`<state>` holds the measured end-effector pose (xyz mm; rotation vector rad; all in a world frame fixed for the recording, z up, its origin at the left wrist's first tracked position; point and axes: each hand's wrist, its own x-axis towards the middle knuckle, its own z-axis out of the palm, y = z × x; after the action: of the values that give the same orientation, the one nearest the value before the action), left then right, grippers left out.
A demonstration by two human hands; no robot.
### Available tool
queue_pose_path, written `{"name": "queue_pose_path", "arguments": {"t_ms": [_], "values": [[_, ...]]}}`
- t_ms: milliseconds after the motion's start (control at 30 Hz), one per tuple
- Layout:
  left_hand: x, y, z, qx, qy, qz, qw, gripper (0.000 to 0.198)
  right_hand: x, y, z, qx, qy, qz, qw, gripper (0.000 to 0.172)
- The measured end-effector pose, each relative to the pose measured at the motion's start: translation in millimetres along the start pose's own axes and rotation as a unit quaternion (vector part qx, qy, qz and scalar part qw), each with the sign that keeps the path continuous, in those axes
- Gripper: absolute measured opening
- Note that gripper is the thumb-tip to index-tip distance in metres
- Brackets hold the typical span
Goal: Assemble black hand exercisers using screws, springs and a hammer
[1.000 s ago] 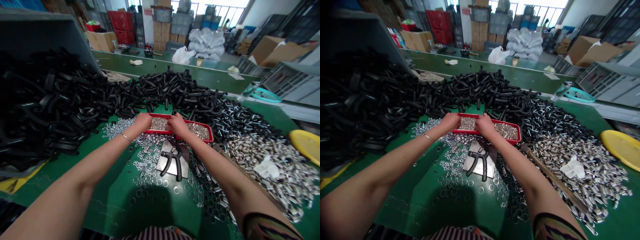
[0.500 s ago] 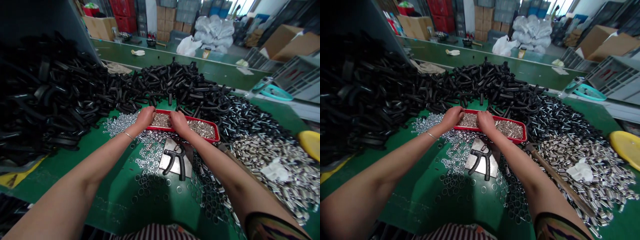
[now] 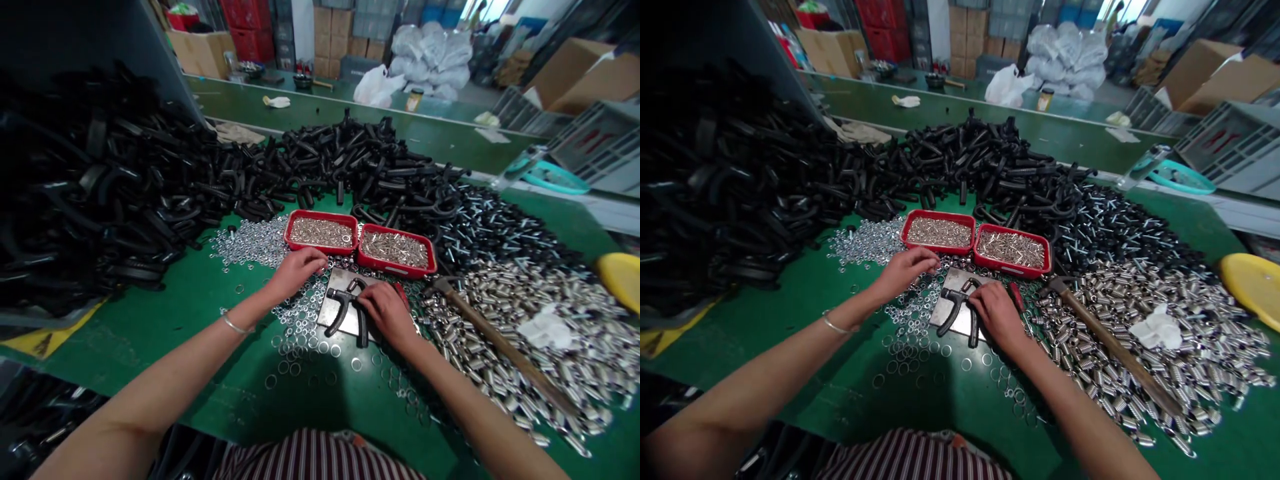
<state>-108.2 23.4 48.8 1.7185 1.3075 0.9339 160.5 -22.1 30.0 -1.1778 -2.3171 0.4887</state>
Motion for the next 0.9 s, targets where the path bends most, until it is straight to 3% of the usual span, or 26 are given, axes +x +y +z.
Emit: {"name": "queue_pose_path", "arguments": {"t_ms": [167, 467, 567, 667, 767, 900], "values": [[4, 19, 46.6, 0.101, -0.055, 0.059, 0.992, 0.016, 4, 0, 11, -0.054, 0.016, -0.021, 0.998, 0.017], [17, 6, 70.9, 0.152, -0.05, 0.068, 0.985, 0.014, 11, -4, 11, -0.241, -0.068, -0.099, 0.963, 0.028], [20, 5, 78.2, 0.164, -0.037, 0.067, 0.983, 0.015, 12, -4, 9, -0.2, -0.062, -0.08, 0.974, 0.027], [22, 6, 82.1, 0.186, -0.031, 0.07, 0.98, 0.016, 9, 1, 7, -0.052, -0.025, -0.029, 0.998, 0.02], [21, 7, 83.3, 0.194, -0.031, 0.078, 0.977, 0.014, -1, 10, 0, 0.068, 0.034, 0.032, 0.997, 0.021], [20, 7, 84.1, 0.201, -0.036, 0.087, 0.975, 0.014, -29, 30, -23, 0.038, 0.071, 0.07, 0.994, 0.028]]}}
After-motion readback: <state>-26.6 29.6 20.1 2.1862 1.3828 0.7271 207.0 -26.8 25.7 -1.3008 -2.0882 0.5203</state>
